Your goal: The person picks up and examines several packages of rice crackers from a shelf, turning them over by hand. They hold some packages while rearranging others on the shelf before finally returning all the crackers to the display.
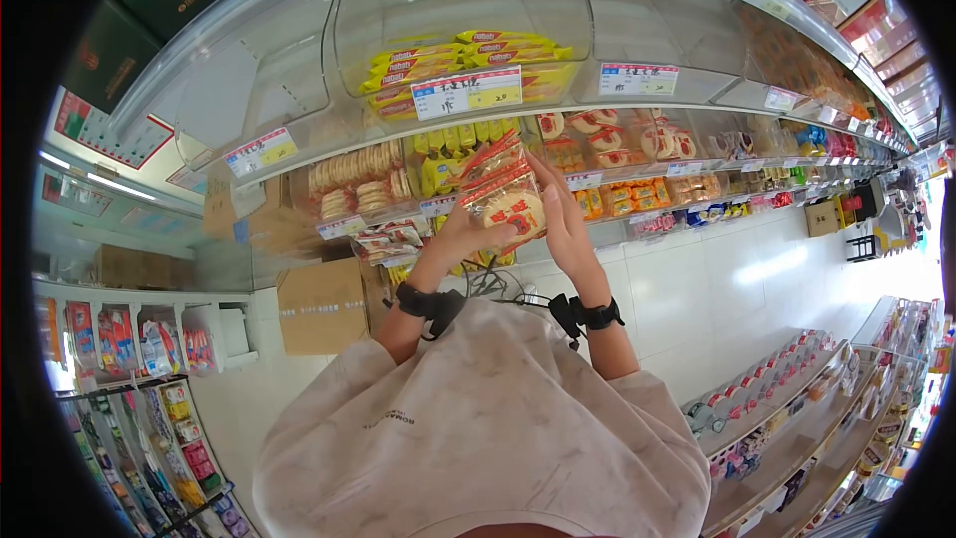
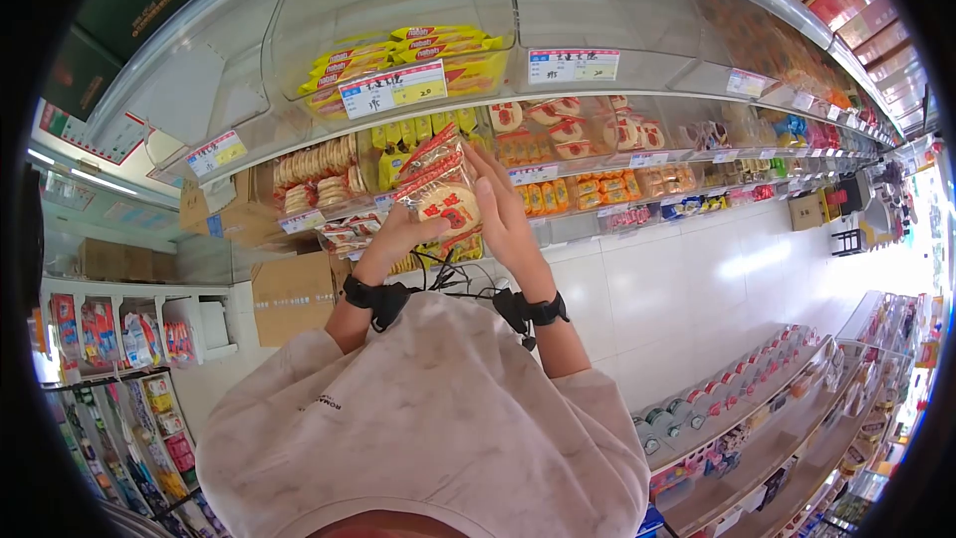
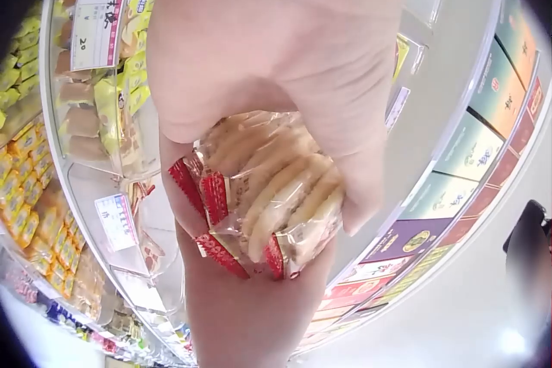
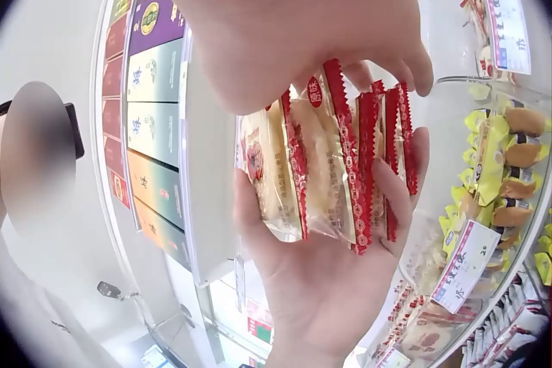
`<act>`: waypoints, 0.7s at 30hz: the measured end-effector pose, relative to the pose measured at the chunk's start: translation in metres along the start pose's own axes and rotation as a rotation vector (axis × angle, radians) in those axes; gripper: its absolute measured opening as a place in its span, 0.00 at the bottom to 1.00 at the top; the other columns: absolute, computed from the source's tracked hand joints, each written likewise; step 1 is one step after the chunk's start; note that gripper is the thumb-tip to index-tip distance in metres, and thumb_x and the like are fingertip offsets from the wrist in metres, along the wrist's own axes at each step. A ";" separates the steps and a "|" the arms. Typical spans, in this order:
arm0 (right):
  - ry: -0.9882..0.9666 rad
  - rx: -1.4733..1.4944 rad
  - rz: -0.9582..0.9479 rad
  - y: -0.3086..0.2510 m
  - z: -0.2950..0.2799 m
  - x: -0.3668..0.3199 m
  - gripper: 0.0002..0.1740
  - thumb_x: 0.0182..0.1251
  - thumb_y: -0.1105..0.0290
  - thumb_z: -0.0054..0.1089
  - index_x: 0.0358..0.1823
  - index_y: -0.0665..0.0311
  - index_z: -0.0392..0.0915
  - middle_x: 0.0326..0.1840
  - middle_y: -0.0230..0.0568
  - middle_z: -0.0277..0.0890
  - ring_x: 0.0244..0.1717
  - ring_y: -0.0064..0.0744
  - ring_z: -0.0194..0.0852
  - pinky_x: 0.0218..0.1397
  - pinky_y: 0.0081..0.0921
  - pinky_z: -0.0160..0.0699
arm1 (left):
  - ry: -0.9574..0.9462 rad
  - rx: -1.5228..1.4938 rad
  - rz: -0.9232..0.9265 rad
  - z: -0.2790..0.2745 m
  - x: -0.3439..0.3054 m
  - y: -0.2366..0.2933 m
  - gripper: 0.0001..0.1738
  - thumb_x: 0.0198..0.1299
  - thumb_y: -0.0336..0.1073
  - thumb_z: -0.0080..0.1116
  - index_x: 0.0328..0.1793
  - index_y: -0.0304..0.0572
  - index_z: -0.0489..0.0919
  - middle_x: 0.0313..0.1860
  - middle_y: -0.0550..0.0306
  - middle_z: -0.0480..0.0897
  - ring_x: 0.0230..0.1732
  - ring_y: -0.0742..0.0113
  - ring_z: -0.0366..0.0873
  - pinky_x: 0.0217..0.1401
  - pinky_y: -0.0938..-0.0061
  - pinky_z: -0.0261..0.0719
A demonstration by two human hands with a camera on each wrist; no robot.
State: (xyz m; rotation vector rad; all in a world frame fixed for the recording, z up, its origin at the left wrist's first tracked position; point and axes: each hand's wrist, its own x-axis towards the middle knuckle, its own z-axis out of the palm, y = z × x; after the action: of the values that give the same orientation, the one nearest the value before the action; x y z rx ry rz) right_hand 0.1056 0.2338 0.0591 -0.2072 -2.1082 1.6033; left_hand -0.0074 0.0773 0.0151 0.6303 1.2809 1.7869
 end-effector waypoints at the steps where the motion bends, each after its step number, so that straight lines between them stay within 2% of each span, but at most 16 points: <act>1: 0.001 0.017 0.007 0.000 0.000 -0.001 0.29 0.86 0.59 0.33 0.76 0.71 0.65 0.79 0.55 0.61 0.82 0.51 0.54 0.82 0.39 0.50 | -0.001 -0.005 -0.013 0.000 0.001 0.001 0.41 0.58 0.31 0.74 0.76 0.38 0.67 0.66 0.56 0.79 0.66 0.68 0.76 0.68 0.68 0.77; 4: 0.014 0.030 0.008 0.002 0.001 -0.004 0.29 0.86 0.59 0.32 0.76 0.72 0.63 0.80 0.56 0.60 0.81 0.51 0.55 0.82 0.39 0.50 | 0.013 -0.039 -0.010 0.002 0.002 0.003 0.43 0.57 0.30 0.75 0.78 0.39 0.65 0.67 0.55 0.78 0.67 0.67 0.75 0.70 0.68 0.76; 7: -0.013 0.129 0.067 0.024 0.004 -0.009 0.31 0.86 0.58 0.30 0.78 0.72 0.59 0.81 0.56 0.57 0.81 0.48 0.55 0.82 0.38 0.50 | -0.014 -0.024 0.063 0.009 0.002 0.014 0.50 0.55 0.30 0.76 0.81 0.40 0.58 0.71 0.55 0.74 0.69 0.67 0.73 0.71 0.68 0.75; 10: -0.052 0.115 0.087 0.012 0.004 -0.011 0.31 0.86 0.57 0.28 0.81 0.71 0.54 0.81 0.56 0.56 0.82 0.47 0.53 0.82 0.38 0.50 | 0.001 -0.047 -0.013 0.007 0.000 0.023 0.63 0.51 0.31 0.80 0.85 0.40 0.45 0.75 0.51 0.68 0.74 0.66 0.67 0.75 0.67 0.70; 11: -0.049 0.158 0.119 0.022 0.008 -0.013 0.33 0.86 0.55 0.29 0.82 0.70 0.51 0.81 0.56 0.56 0.82 0.46 0.52 0.82 0.38 0.50 | 0.005 -0.066 0.008 0.005 -0.001 0.024 0.64 0.49 0.32 0.81 0.85 0.38 0.45 0.76 0.51 0.66 0.74 0.66 0.67 0.75 0.68 0.70; 14: -0.148 0.027 0.057 0.025 0.017 -0.012 0.36 0.82 0.55 0.41 0.82 0.69 0.50 0.80 0.56 0.57 0.81 0.46 0.54 0.81 0.38 0.53 | 0.043 -0.050 0.041 -0.006 -0.009 0.027 0.63 0.49 0.32 0.81 0.84 0.36 0.47 0.76 0.50 0.67 0.74 0.66 0.68 0.74 0.69 0.71; 17: -0.233 -0.104 -0.021 0.027 0.029 -0.001 0.41 0.79 0.56 0.54 0.83 0.69 0.50 0.80 0.56 0.58 0.80 0.45 0.56 0.80 0.38 0.56 | 0.095 -0.008 0.041 -0.028 -0.019 0.022 0.57 0.55 0.33 0.77 0.84 0.41 0.50 0.73 0.54 0.70 0.71 0.68 0.70 0.73 0.68 0.72; 21: -0.343 0.019 0.132 0.033 0.057 0.012 0.44 0.74 0.61 0.63 0.83 0.69 0.49 0.78 0.53 0.61 0.77 0.42 0.62 0.77 0.36 0.62 | 0.167 -0.047 -0.045 -0.053 -0.041 0.030 0.50 0.60 0.38 0.74 0.83 0.40 0.55 0.71 0.55 0.73 0.69 0.69 0.72 0.70 0.69 0.74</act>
State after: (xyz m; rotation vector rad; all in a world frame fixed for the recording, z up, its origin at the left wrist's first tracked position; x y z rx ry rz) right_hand 0.0633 0.1990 0.0200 -0.0687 -2.3743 1.8448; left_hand -0.0369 0.0118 0.0271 0.4298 1.3491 1.8576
